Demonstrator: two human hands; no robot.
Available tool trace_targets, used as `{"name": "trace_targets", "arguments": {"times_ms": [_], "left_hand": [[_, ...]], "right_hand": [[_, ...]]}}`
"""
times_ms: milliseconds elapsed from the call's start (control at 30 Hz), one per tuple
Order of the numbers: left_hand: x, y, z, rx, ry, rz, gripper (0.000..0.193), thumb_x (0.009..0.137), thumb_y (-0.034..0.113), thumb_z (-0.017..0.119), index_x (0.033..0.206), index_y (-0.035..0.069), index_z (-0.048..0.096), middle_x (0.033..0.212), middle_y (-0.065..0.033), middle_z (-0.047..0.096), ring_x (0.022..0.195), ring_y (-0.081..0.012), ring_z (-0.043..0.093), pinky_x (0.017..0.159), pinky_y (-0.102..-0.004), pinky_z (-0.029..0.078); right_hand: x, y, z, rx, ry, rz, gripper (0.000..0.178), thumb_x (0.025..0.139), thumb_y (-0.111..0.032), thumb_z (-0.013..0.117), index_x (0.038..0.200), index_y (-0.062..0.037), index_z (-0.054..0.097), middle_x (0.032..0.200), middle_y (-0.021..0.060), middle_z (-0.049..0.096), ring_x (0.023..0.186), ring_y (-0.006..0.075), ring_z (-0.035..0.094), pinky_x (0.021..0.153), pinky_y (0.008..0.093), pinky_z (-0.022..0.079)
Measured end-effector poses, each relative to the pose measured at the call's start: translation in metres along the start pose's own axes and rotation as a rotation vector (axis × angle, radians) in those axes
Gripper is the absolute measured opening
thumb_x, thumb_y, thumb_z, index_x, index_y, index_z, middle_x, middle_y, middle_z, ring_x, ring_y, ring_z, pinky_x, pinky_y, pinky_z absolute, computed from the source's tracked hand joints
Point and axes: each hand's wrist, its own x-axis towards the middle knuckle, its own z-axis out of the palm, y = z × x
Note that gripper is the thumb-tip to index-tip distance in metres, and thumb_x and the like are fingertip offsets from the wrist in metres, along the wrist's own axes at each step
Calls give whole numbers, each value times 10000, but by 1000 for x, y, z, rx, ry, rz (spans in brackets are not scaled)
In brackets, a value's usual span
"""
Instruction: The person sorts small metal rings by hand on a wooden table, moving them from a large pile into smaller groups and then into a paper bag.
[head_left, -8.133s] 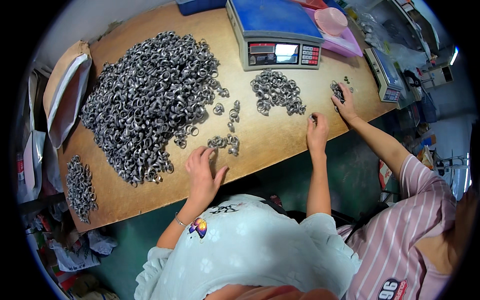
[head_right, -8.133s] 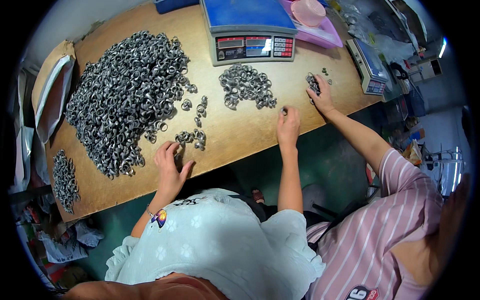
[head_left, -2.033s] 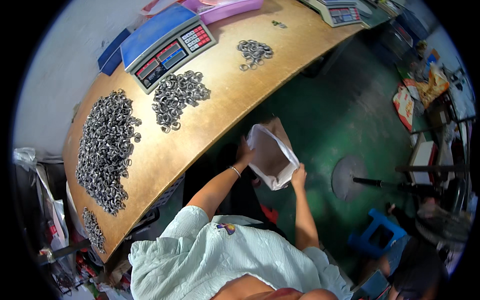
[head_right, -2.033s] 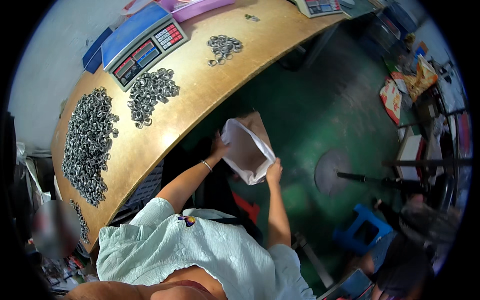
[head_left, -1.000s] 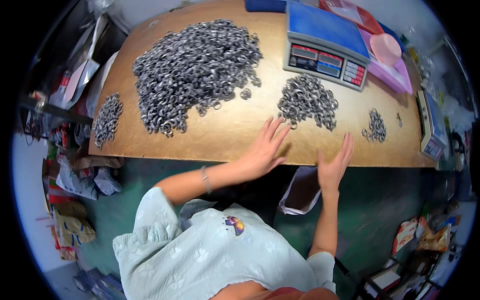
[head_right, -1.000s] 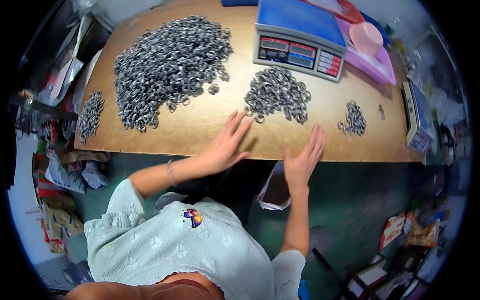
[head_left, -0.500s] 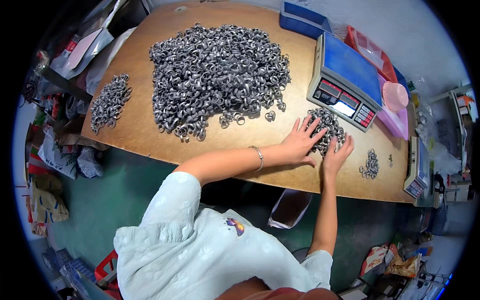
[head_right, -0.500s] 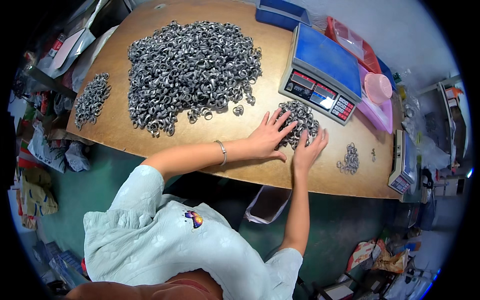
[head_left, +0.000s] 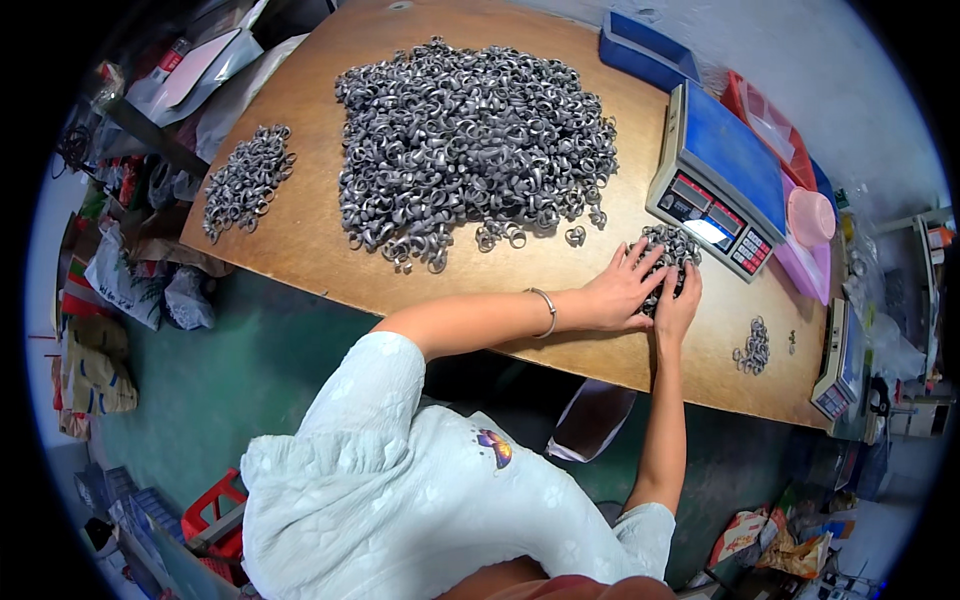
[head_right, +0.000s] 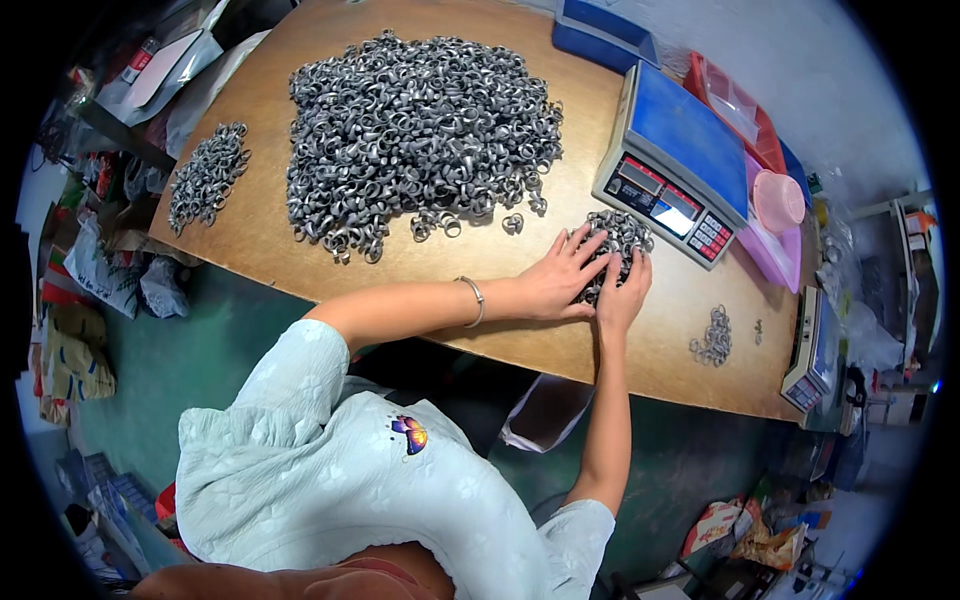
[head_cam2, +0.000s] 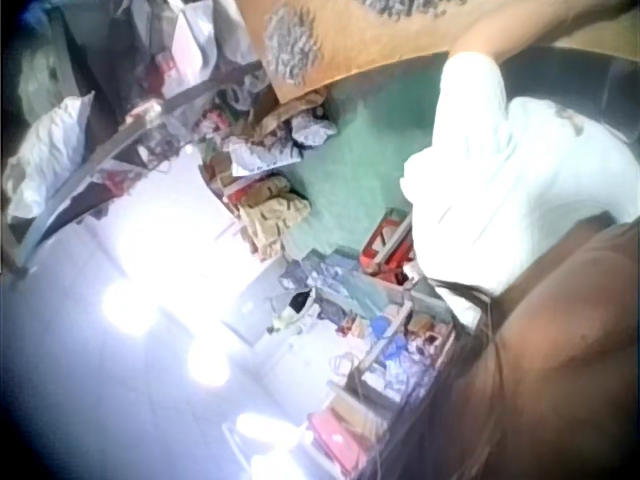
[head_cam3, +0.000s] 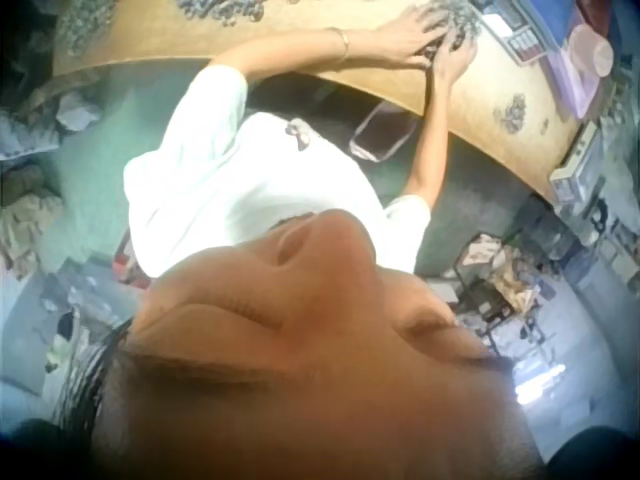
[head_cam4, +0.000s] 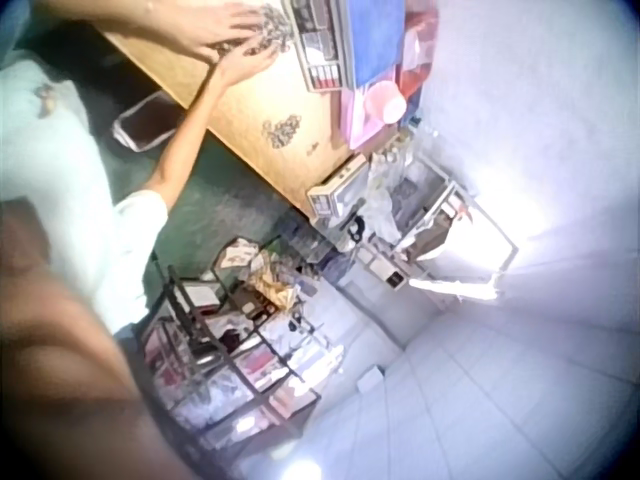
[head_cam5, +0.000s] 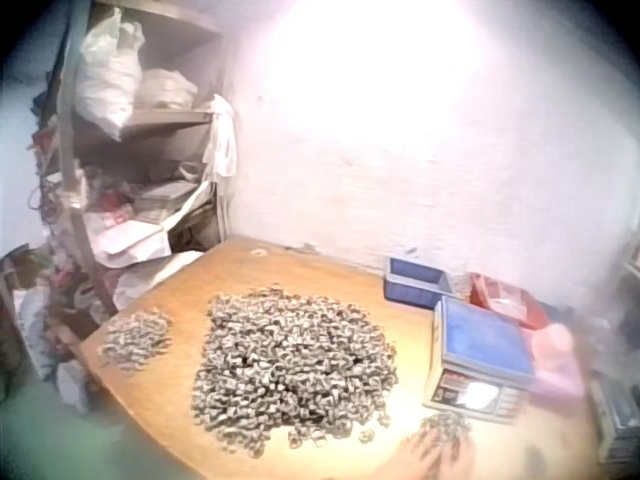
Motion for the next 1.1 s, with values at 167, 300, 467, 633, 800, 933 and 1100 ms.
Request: {"name": "trace_targets", "arguments": {"times_ms": [167, 300, 467, 633, 800, 933, 1100], "left_hand": [[-51, 14, -52, 15, -25, -74, 752, 761, 275, 675, 1363, -3, 320, 1447, -270, 192, 1334, -478, 174, 1032, -631, 207], [-124, -7, -112, 220, 113, -348, 745, 722, 212, 722, 1361, 66, 367, 1466, -217, 191, 1352, -456, 158, 1038, -635, 183], [-192, -34, -151, 415, 351, -746, 891, 677, 272, 786, 1410, 121, 303, 1481, -203, 144, 1348, -483, 109, 1017, -657, 171], [-202, -45, -158, 390, 358, -744, 839, 682, 260, 778, 1384, 114, 342, 1425, -214, 235, 1315, -476, 190, 1060, -563, 208], [-201, -33, -134, 320, 386, -677, 635, 753, 109, 684, 1327, 91, 411, 1358, -279, 283, 1279, -465, 256, 1048, -550, 231], [-195, -23, -126, 304, 375, -646, 556, 763, 36, 650, 1284, 75, 459, 1353, -287, 282, 1274, -464, 264, 1043, -545, 250], [-200, -19, -133, 171, 348, -572, 396, 773, 40, 610, 1159, 24, 523, 1248, -212, 408, 1194, -394, 367, 1025, -526, 286]], "right_hand": [[-14, -48, -9, -193, 191, -133, 407, 878, -295, 557, 1171, -14, 535, 1260, 184, 455, 1223, 334, 354, 1027, 481, 240], [-25, -109, 3, 57, -132, -437, 293, 761, -76, 663, 1038, -13, 591, 1097, 147, 556, 1083, 335, 483, 926, 413, 358], [-22, -178, 51, 233, -342, -585, 633, 736, -139, 727, 1309, -98, 461, 1303, 194, 397, 1179, 375, 407, 988, 445, 343], [-19, -210, 100, 132, -184, -673, 631, 726, -249, 740, 1296, -154, 486, 1328, 179, 382, 1176, 378, 397, 992, 460, 325], [-32, -196, 94, 69, -234, -710, 450, 739, -187, 720, 1155, -92, 575, 1249, 134, 469, 1074, 340, 457, 922, 438, 375], [-41, -184, 71, 17, -310, -720, 305, 753, -105, 692, 1039, -47, 604, 1146, 133, 519, 1018, 336, 489, 858, 398, 428], [-41, -154, 51, 161, -298, -523, 180, 778, -3, 622, 955, -1, 589, 1028, 149, 549, 924, 312, 530, 811, 361, 452]]}}
